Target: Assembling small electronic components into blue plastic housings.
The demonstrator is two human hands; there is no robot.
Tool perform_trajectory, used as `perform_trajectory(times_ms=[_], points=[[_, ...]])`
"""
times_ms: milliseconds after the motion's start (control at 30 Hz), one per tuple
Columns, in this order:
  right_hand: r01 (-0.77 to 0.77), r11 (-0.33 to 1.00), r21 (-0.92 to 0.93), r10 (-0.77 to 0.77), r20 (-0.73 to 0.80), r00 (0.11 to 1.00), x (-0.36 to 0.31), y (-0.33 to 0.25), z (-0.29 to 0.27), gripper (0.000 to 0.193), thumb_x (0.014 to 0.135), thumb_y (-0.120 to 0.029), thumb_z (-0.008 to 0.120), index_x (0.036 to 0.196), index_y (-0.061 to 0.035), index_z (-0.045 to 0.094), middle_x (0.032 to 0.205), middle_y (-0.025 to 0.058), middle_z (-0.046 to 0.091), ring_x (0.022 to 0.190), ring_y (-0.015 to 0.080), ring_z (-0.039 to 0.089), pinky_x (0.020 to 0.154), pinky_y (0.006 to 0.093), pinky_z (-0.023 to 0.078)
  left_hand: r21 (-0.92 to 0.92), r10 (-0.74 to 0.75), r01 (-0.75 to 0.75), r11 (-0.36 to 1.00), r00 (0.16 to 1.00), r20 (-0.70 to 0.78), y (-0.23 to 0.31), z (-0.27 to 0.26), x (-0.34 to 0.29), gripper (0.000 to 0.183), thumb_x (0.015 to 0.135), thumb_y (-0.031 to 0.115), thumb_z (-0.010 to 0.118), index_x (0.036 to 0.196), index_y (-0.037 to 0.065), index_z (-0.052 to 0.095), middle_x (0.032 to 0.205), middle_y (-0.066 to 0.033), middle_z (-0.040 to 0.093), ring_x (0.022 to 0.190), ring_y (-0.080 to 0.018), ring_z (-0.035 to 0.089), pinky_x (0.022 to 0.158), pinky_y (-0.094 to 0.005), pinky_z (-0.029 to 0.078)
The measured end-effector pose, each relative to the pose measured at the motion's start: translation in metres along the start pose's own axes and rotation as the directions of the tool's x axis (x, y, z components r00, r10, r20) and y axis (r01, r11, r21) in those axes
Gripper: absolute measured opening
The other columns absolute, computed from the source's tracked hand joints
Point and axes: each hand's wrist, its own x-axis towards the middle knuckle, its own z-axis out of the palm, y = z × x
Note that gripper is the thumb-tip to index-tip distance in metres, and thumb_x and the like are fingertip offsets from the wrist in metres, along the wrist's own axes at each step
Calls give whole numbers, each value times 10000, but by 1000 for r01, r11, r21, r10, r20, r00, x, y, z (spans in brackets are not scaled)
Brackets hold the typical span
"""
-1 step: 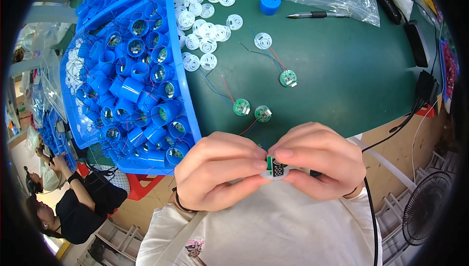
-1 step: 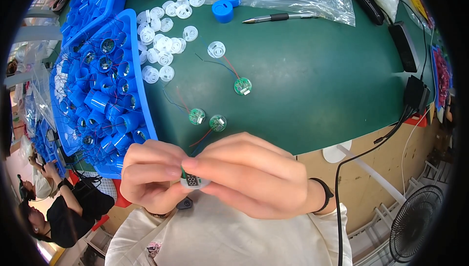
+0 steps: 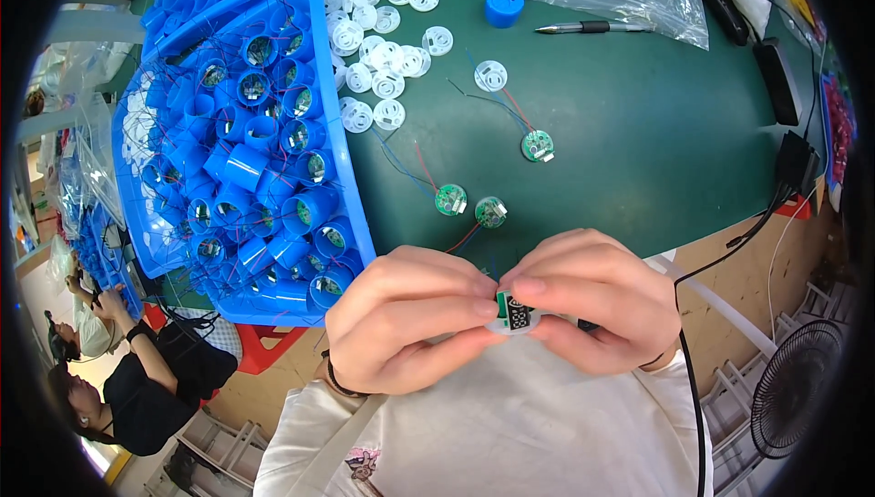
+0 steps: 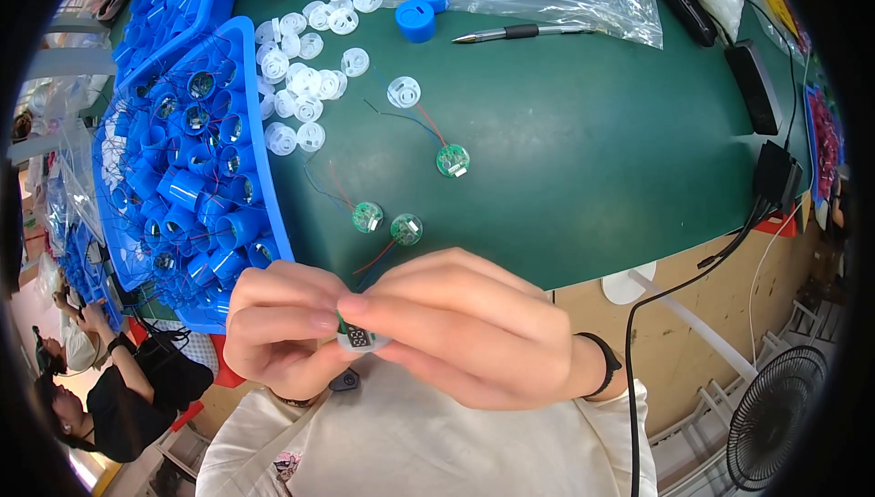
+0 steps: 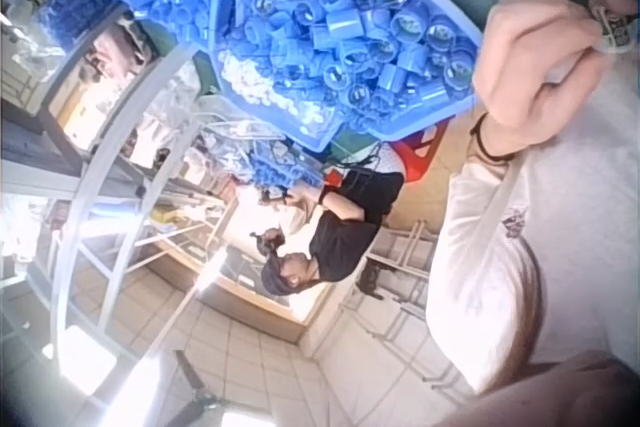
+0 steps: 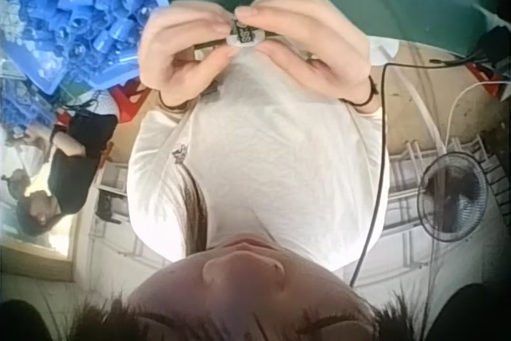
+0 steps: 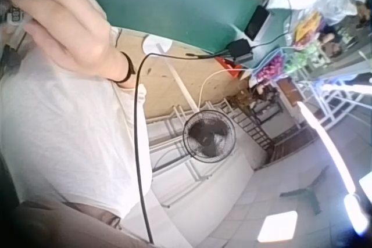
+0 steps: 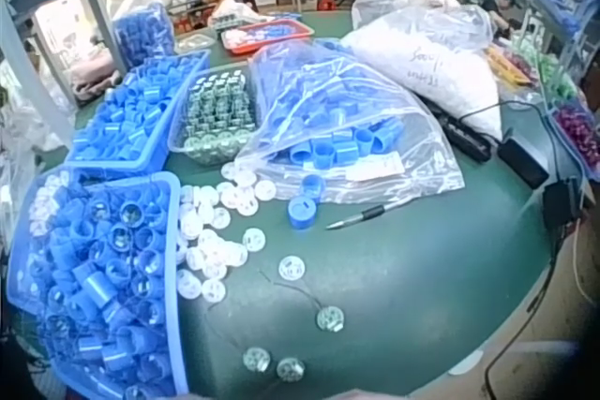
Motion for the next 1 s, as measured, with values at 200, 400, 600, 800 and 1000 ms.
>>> perform_trajectory(times_ms=[200, 400, 600, 800, 1000], points=[[-11, 997, -73, 11, -6, 1000, 0, -5, 4, 425, 652, 92, 720, 1070, 92, 640, 943, 147, 634, 760, 257, 629, 645, 324, 522, 3, 2, -2, 1000, 1000, 1, 2, -1, 1, 346, 640, -50, 819, 932, -8, 638, 937, -123, 598, 798, -251, 665, 641, -326, 547], [23, 1000, -3, -23, -54, 998, -2, -2, 7, 423, 649, 101, 724, 1064, 94, 643, 950, 147, 641, 776, 254, 638, 640, 312, 522, -12, 29, -29, 1000, 999, -16, 2, 1, -1, 332, 651, -40, 816, 927, -11, 635, 945, -135, 610, 792, -250, 662, 650, -324, 550], [-14, 997, 71, 19, -75, 997, 0, -2, 5, 397, 661, 97, 739, 1050, 74, 661, 916, 124, 667, 789, 245, 643, 664, 316, 517, -15, 0, 0, 1000, 1000, -24, 3, 0, -2, 278, 674, -46, 793, 908, -26, 643, 936, -148, 621, 789, -253, 657, 656, -328, 549], [-151, 971, -183, 147, -38, 988, -4, -4, -19, 376, 653, 75, 762, 1017, 35, 674, 921, 103, 681, 828, 240, 635, 724, 324, 490, 162, -120, 114, 980, 993, 26, 7, -1, 5, 265, 671, -45, 785, 902, -25, 656, 940, -144, 635, 848, -266, 653, 714, -334, 544], [-216, 621, -753, -20, -291, 957, -14, 21, -41, 244, 691, 102, 704, 894, 7, 609, 881, 107, 653, 806, 264, 611, 703, 341, 480, 405, -267, 248, 880, 964, -10, 2, -4, 2, 210, 704, -34, 735, 889, -9, 638, 891, -134, 651, 844, -266, 640, 735, -329, 498]])
